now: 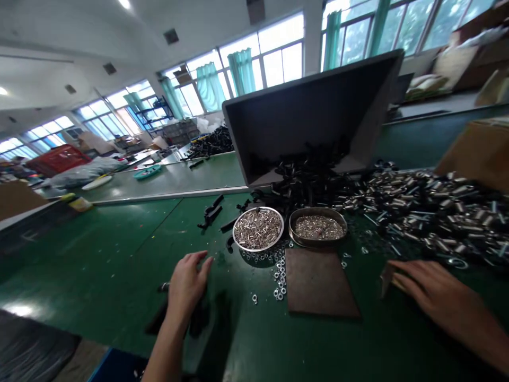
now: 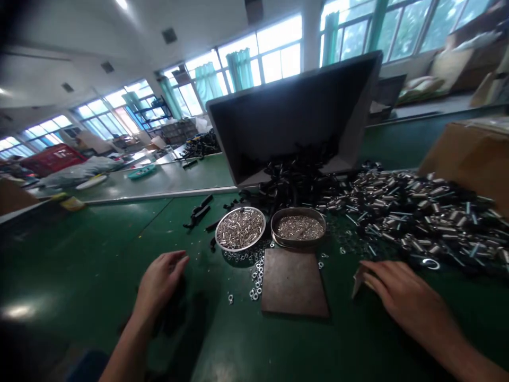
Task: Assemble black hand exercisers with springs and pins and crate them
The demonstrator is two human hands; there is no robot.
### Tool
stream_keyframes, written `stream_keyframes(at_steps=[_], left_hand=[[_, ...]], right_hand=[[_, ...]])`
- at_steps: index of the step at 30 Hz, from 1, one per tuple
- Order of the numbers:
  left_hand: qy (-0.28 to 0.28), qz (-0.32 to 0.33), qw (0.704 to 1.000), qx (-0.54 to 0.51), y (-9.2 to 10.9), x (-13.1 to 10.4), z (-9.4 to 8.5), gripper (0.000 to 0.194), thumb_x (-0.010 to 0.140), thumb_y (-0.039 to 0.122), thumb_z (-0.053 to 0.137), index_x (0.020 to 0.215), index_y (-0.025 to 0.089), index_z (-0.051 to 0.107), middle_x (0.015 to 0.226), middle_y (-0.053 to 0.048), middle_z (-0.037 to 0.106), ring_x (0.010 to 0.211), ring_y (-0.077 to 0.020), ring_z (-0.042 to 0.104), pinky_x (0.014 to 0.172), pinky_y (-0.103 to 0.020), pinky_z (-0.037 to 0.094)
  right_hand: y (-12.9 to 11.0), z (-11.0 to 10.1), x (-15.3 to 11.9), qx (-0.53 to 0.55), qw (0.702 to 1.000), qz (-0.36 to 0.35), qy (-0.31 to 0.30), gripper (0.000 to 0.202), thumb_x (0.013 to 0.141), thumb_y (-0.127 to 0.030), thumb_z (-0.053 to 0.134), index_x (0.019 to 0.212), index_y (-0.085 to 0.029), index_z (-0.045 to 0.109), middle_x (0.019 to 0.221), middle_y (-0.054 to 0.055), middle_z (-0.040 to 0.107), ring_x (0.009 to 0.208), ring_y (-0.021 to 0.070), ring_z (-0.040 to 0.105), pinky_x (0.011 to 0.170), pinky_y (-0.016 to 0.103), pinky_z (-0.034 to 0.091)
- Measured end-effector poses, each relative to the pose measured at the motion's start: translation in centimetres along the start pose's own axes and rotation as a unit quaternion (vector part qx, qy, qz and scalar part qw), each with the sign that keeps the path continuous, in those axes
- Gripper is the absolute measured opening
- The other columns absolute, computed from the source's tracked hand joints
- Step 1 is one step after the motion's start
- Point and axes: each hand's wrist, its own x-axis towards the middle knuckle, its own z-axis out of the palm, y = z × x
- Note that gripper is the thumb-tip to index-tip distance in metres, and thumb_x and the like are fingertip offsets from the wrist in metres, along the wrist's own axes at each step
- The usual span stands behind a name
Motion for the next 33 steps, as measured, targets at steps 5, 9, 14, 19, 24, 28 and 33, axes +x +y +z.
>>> stream_keyframes(at_steps=[5,9,14,19,24,28,33], left_hand=[[-0.008,0.299,0.954,-0.021,12.8,6.6,5.4,0.024,0.089,0.021,0.045,0.102,0.022,0.066,0.105,-0.005,0.065,0.097,-0.0193,0.057,0.085,-0.030,0.045],[-0.004,0.461,0.885,0.068,21.7,12.3,9.4,0.030,0.089,0.017,0.047,0.112,0.025,0.063,0.117,-0.005,0.061,0.104,-0.0207,0.052,0.082,-0.032,0.044],[-0.009,0.520,0.852,0.069,27.9,17.6,13.9,0.030,0.087,0.014,0.048,0.110,0.027,0.064,0.131,-0.006,0.052,0.115,-0.0241,0.045,0.088,-0.037,0.040],[-0.006,0.538,0.841,0.061,29.7,19.2,16.0,0.021,0.087,0.014,0.048,0.097,0.021,0.065,0.106,-0.009,0.062,0.104,-0.0228,0.050,0.094,-0.040,0.035],[0.012,0.507,0.861,0.024,29.2,18.9,14.8,0.017,0.087,0.012,0.046,0.088,0.018,0.062,0.089,-0.008,0.063,0.096,-0.0209,0.054,0.100,-0.039,0.032],[0.053,0.394,0.917,-0.021,27.3,18.0,12.5,0.022,0.089,0.015,0.041,0.106,0.013,0.055,0.096,-0.014,0.062,0.095,-0.0251,0.057,0.087,-0.040,0.042],[-0.022,0.150,0.882,-0.447,21.8,14.0,7.9,0.023,0.082,0.025,0.052,0.104,0.017,0.053,0.093,-0.007,0.064,0.084,-0.0192,0.061,0.078,-0.032,0.047]], right_hand=[[-3.0,0.7,6.0,0.012,0.999,-0.020,-0.046,0.031,0.090,-0.026,0.039,0.105,-0.020,0.066,0.098,0.008,0.067,0.094,0.0228,0.059,0.079,0.036,0.050],[-2.1,1.0,8.0,0.003,0.998,-0.014,-0.065,0.032,0.088,-0.016,0.038,0.100,-0.019,0.068,0.095,0.008,0.067,0.092,0.0211,0.058,0.078,0.033,0.048],[2.2,1.1,10.0,-0.057,0.992,0.045,-0.100,0.030,0.088,-0.016,0.040,0.094,-0.018,0.070,0.092,0.008,0.067,0.091,0.0227,0.057,0.081,0.035,0.046],[4.6,2.7,14.5,-0.097,0.983,0.079,-0.133,0.031,0.089,-0.014,0.040,0.095,-0.018,0.071,0.096,0.008,0.068,0.097,0.0231,0.055,0.084,0.033,0.043],[3.8,6.5,19.0,-0.092,0.982,0.057,-0.155,0.032,0.087,-0.014,0.044,0.111,-0.020,0.065,0.111,0.007,0.066,0.106,0.0193,0.053,0.090,0.028,0.041],[2.9,8.4,19.7,-0.095,0.980,0.043,-0.170,0.035,0.081,-0.015,0.054,0.116,-0.020,0.061,0.117,0.008,0.062,0.109,0.0211,0.052,0.091,0.029,0.041],[2.6,8.0,17.7,-0.080,0.984,0.060,-0.149,0.024,0.080,-0.005,0.046,0.097,-0.010,0.063,0.105,0.017,0.061,0.101,0.0250,0.055,0.083,0.033,0.043]])
